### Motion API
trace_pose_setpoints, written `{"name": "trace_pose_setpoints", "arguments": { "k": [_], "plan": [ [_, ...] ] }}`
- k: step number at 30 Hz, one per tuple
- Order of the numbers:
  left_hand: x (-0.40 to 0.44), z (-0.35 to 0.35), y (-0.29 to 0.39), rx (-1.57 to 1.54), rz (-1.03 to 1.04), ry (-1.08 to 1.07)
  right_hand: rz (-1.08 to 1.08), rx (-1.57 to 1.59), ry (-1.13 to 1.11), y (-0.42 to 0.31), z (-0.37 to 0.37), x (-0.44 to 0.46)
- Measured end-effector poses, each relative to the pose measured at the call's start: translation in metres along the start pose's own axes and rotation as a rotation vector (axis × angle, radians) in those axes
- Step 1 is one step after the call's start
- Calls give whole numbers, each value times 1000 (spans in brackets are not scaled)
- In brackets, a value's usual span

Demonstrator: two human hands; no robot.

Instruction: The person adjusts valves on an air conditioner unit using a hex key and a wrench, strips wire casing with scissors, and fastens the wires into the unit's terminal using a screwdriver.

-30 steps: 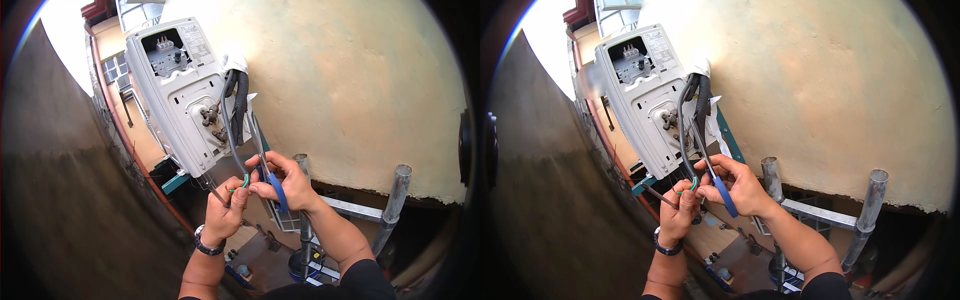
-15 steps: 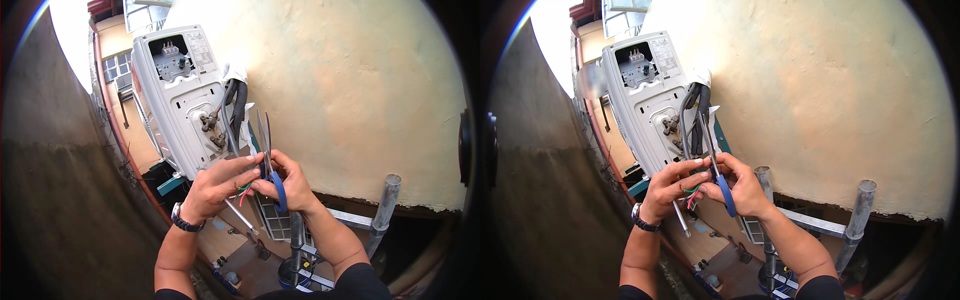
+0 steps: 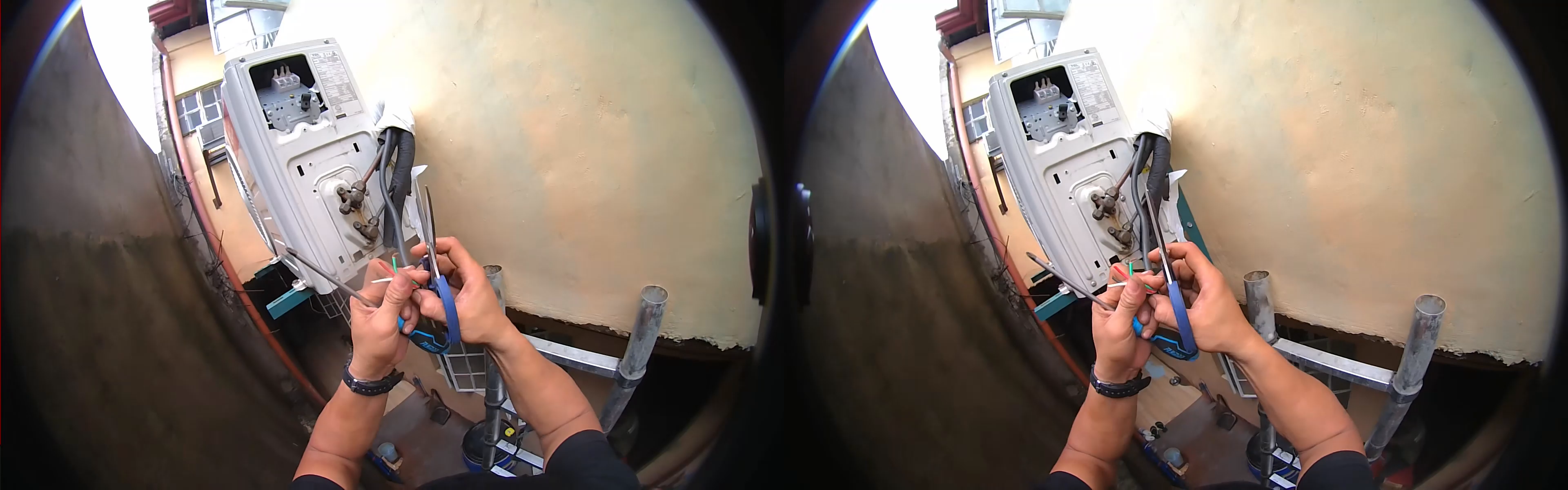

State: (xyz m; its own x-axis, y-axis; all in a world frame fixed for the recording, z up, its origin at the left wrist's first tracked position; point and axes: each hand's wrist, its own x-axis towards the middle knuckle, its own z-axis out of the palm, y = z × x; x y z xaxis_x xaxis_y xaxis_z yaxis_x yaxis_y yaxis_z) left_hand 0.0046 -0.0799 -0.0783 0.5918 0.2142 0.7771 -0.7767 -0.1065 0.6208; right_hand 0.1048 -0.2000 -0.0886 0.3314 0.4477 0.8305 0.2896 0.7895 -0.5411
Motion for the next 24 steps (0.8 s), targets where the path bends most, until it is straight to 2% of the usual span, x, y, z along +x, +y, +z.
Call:
{"name": "trace_pose_setpoints", "arguments": {
  "k": [2, 5, 7, 9, 11, 13, 17, 20, 22, 23, 24],
  "plan": [
    [2, 0, -4, -203, -118, 10, -64, -125, 23, 2, -7, 2],
    [6, -2, -16, -308, -191, 2, -83, -261, 13, 8, -24, 5],
    [5, 5, -25, -305, -183, 71, -85, -305, 52, 6, -28, 3],
    [7, 4, -36, -75, 9, 77, -90, -354, 92, 3, -31, -3],
    [12, 5, -40, -51, 31, 62, -46, -529, 250, 3, -29, -21],
    [17, 10, -44, 64, 38, 41, -31, -678, 282, 10, -28, -49],
    [31, 12, -56, 121, -33, -32, 237, -438, 262, 34, -21, -89],
    [35, 22, -64, 175, -82, -76, 263, -420, 261, 35, -28, -86],
    [35, 26, -72, 229, -83, -70, 196, -200, 243, 30, -34, -78],
    [35, 29, -74, 226, -85, -81, 192, -204, 253, 31, -36, -77],
    [36, 31, -75, 243, -27, -103, 212, -222, 245, 34, -39, -75]
  ]
}}
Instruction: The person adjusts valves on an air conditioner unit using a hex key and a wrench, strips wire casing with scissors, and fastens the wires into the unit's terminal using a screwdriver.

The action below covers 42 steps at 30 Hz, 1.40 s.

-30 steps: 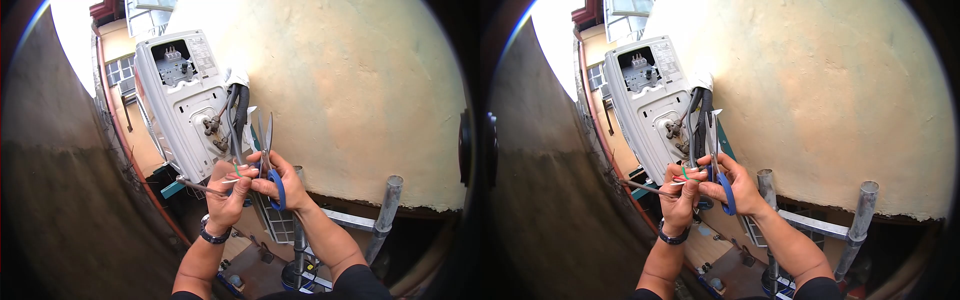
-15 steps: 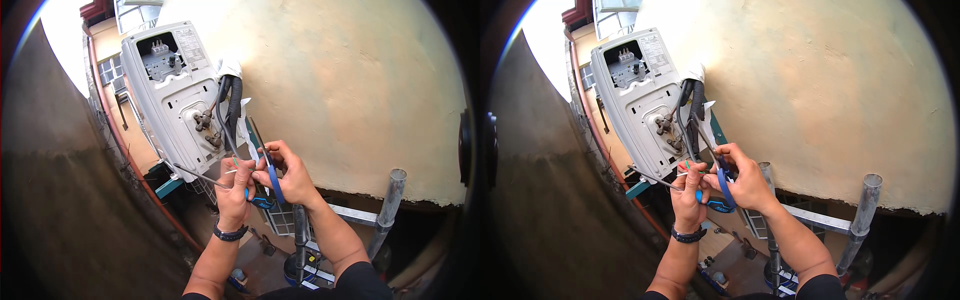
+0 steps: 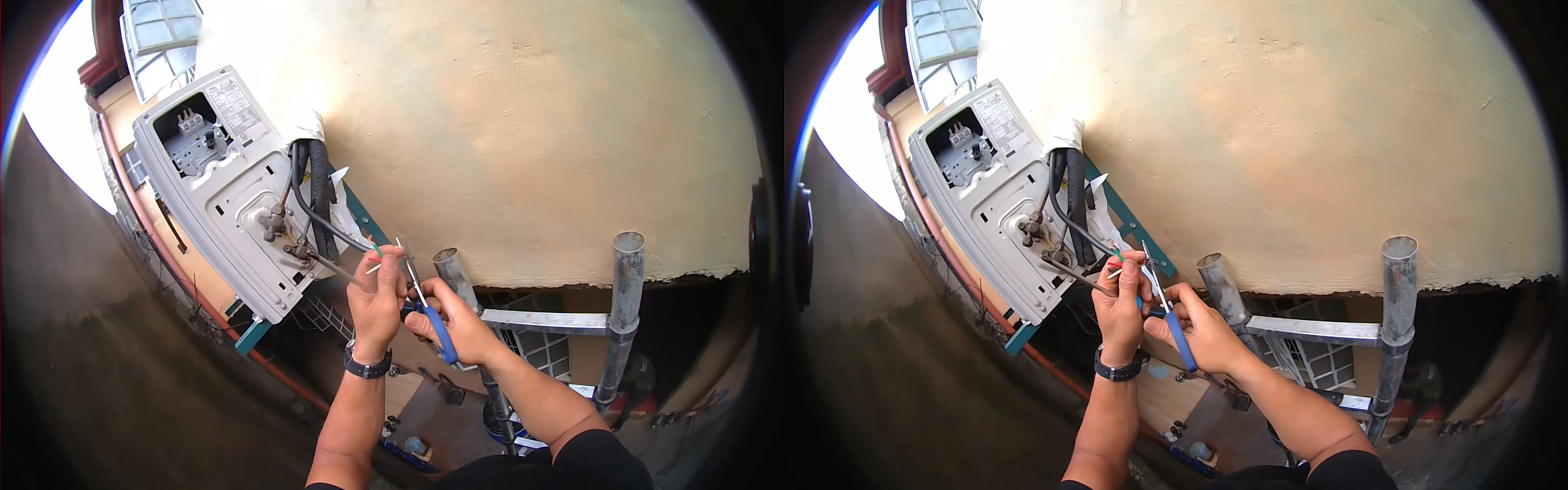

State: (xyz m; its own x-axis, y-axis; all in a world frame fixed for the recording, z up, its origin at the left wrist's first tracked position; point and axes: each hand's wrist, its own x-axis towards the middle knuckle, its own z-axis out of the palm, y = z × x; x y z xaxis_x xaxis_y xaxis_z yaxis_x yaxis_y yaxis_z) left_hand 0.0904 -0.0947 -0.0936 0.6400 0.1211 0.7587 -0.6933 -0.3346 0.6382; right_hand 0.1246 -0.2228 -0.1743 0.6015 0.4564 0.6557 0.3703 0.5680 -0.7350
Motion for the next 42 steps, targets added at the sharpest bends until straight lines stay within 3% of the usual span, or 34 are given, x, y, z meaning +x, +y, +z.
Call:
{"name": "trace_pose_setpoints", "arguments": {
  "k": [5, 8, 15, 20, 24, 26, 27, 29, 38, 39, 41, 42],
  "plan": [
    [3, 2, -4, 6, 157, -11, 51, 40, -54, -1, -2, 14],
    [4, -9, -7, 48, 155, -86, -78, 22, -34, 0, 0, 22],
    [2, -35, 2, -61, 29, -191, -54, 12, -78, -9, 8, 24],
    [7, -44, 2, -60, 8, -246, -161, -99, -66, -2, 11, 30],
    [8, -50, -6, 11, 72, -268, -143, -143, -24, 0, 11, 31],
    [8, -51, -8, 4, 72, -286, 61, -168, -93, -17, 7, 27],
    [9, -51, -6, -2, 85, -306, 60, -169, -91, -13, 8, 28],
    [11, -53, -4, -10, 98, -325, -148, -105, 32, 0, 12, 27],
    [-6, -50, -2, -292, 13, -307, -203, -327, -23, 8, -9, 5],
    [-10, -50, -3, -399, -21, -300, -195, -330, -37, 20, -11, 2],
    [-10, -57, 4, -603, 41, -319, 82, 83, 44, 47, -14, -2],
    [-11, -61, 9, -486, 52, -314, 121, 91, 22, 44, -17, -5]
  ]
}}
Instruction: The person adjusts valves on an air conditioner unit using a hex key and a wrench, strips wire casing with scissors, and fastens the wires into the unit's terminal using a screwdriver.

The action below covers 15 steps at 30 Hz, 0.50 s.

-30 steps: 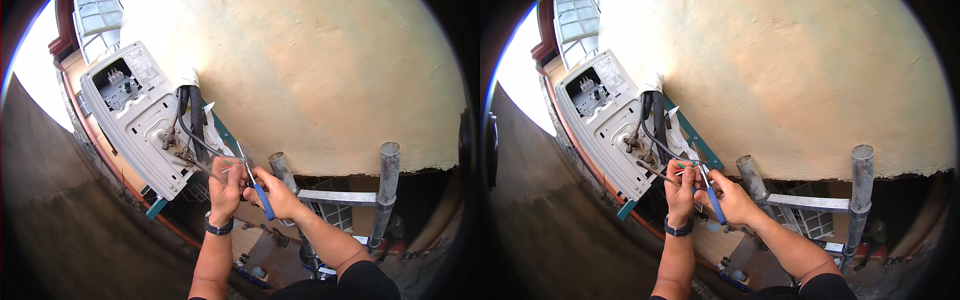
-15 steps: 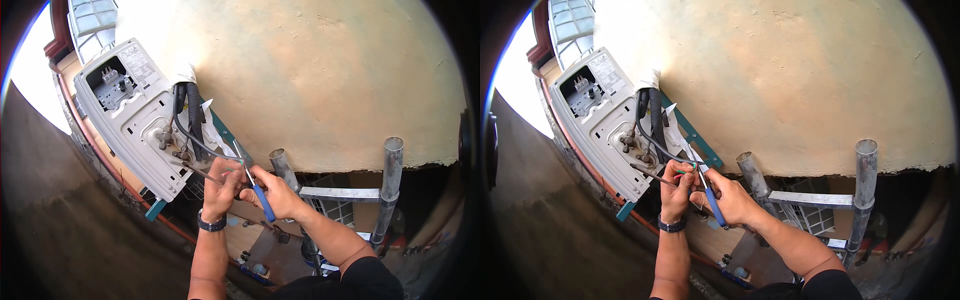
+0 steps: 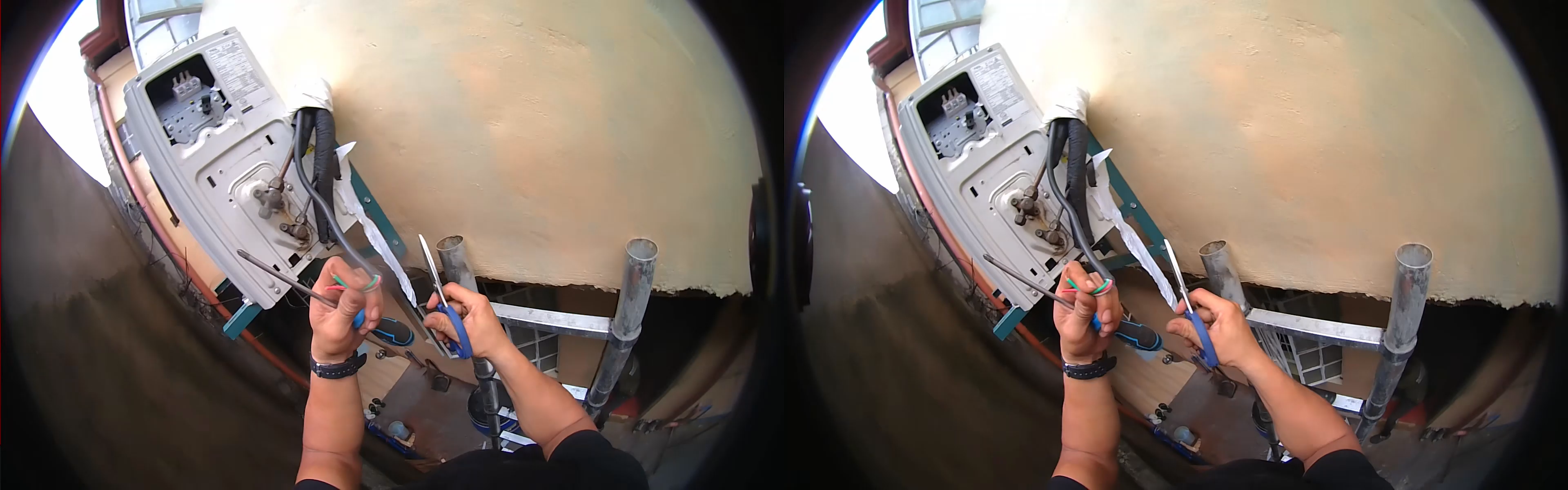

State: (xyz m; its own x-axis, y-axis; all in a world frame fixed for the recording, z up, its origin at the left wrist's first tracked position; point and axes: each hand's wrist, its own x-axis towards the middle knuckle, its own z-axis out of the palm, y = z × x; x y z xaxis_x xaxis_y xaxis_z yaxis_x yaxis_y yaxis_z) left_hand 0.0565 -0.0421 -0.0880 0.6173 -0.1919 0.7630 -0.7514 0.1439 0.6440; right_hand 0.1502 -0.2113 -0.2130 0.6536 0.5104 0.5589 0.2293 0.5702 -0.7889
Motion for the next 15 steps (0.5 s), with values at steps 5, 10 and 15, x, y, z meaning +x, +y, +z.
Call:
{"name": "trace_pose_setpoints", "arguments": {
  "k": [5, 10, 15],
  "plan": [
    [-21, 5, 20, 179, 21, 135, 9, -120, -140, -24, -9, -2],
    [-34, 20, 17, 465, 254, 263, -396, -62, -45, -58, 30, 26],
    [-22, 29, 58, 564, 406, 281, -728, -66, -240, -102, 80, 95]
  ]
}}
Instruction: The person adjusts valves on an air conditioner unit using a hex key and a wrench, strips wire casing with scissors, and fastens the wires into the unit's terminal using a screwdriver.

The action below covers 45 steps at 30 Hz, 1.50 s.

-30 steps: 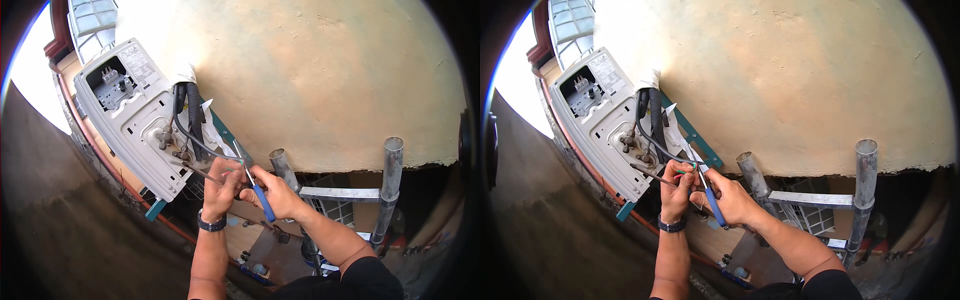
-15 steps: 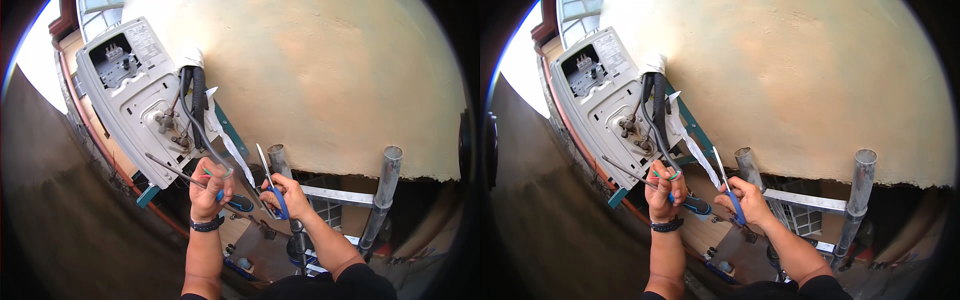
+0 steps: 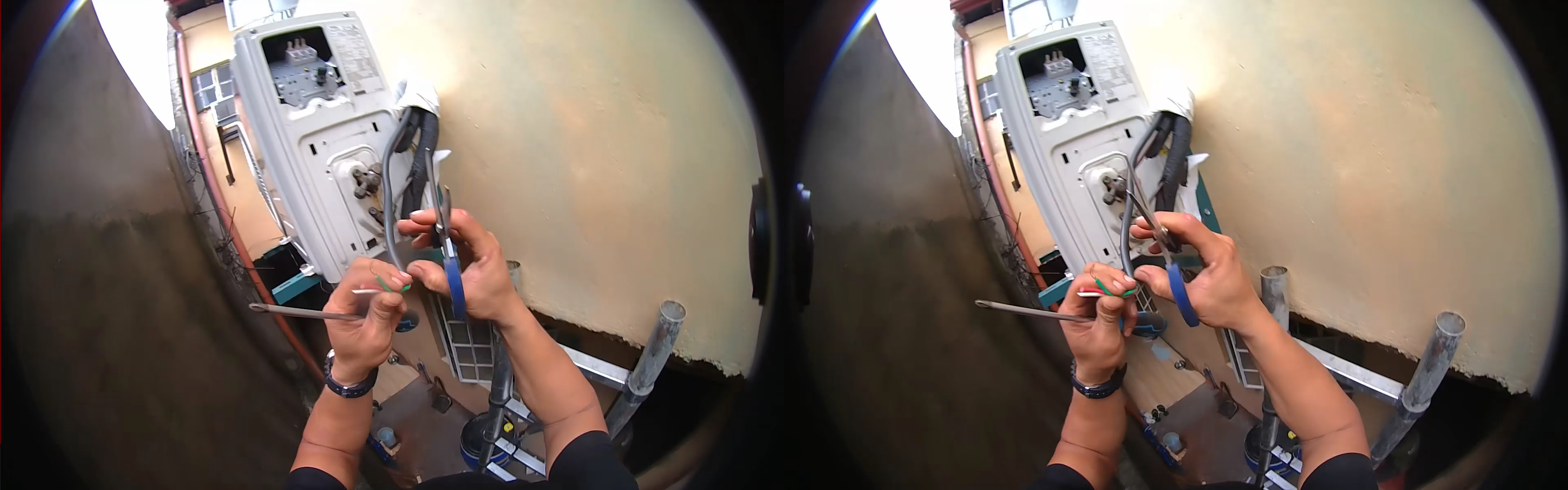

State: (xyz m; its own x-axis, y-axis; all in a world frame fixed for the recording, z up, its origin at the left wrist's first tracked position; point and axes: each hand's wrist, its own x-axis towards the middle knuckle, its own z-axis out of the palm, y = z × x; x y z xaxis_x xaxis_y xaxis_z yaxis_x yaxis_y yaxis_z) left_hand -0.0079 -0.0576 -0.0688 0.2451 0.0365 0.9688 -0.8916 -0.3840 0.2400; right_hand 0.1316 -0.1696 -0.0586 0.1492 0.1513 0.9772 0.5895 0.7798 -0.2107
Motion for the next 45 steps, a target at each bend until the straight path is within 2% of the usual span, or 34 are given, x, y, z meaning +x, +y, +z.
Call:
{"name": "trace_pose_setpoints", "arguments": {
  "k": [2, 4, 5, 6, 8, 10, 12, 16, 18, 19, 20, 22, 24, 26, 27, 28, 30, 32, 34, 35, 36, 38, 43, 45],
  "plan": [
    [31, -2, 28, 161, 46, 74, 37, 162, -129, -1, 12, 33],
    [82, -6, 58, 305, 48, 160, 58, 114, -214, -8, 24, 67],
    [112, -15, 65, 401, 60, 164, -1, 136, -184, -3, 35, 87],
    [143, -24, 72, 499, 65, 164, -18, -18, -94, -4, 46, 109],
    [211, -45, 75, 765, 174, 55, 73, -261, 40, -2, 60, 155],
    [274, -62, 69, 948, 149, -21, 10, -417, 110, 10, 65, 200],
    [321, -86, 51, 1338, 35, -29, 37, -511, 182, 32, 66, 235],
    [350, -68, 55, 1540, -34, -47, 76, -565, 279, 43, 66, 233],
    [359, -66, 55, 1651, -107, -54, 127, 4, 364, 49, 73, 226],
    [363, -65, 53, 1754, -57, -81, 52, 42, 376, 52, 78, 221],
    [364, -63, 48, 1758, -54, -92, -14, 24, 368, 55, 83, 215],
    [365, -60, 39, 1904, 38, -8, -103, -211, 345, 47, 85, 201],
    [364, -59, 36, 1916, 67, 0, -96, -270, 318, 42, 81, 197],
    [362, -59, 40, 1964, 91, -68, 49, -360, 201, 38, 77, 198],
    [368, -66, 43, 1817, -21, -174, 18, -345, 233, 42, 79, 200],
    [378, -80, 39, 1823, -22, -179, 20, -339, 236, 42, 78, 202],
    [385, -90, 36, 1449, -167, -261, 65, -294, 283, 40, 78, 206],
    [372, -86, 33, 1495, -129, -241, 94, -264, 282, 39, 74, 206],
    [352, -77, 30, 1825, 367, -23, 139, -175, 260, 48, 72, 209],
    [346, -72, 33, 1817, 278, -19, 138, -173, 262, 51, 71, 210],
    [346, -70, 35, 1817, 280, -23, 167, -196, 247, 51, 69, 209],
    [347, -66, 39, 1786, 76, -71, 195, -222, 231, 51, 66, 209],
    [352, -69, 41, 1858, 56, -160, 221, -215, 240, 49, 67, 209],
    [351, -71, 41, 1665, -34, -87, 200, -196, 248, 49, 68, 206]
  ]
}}
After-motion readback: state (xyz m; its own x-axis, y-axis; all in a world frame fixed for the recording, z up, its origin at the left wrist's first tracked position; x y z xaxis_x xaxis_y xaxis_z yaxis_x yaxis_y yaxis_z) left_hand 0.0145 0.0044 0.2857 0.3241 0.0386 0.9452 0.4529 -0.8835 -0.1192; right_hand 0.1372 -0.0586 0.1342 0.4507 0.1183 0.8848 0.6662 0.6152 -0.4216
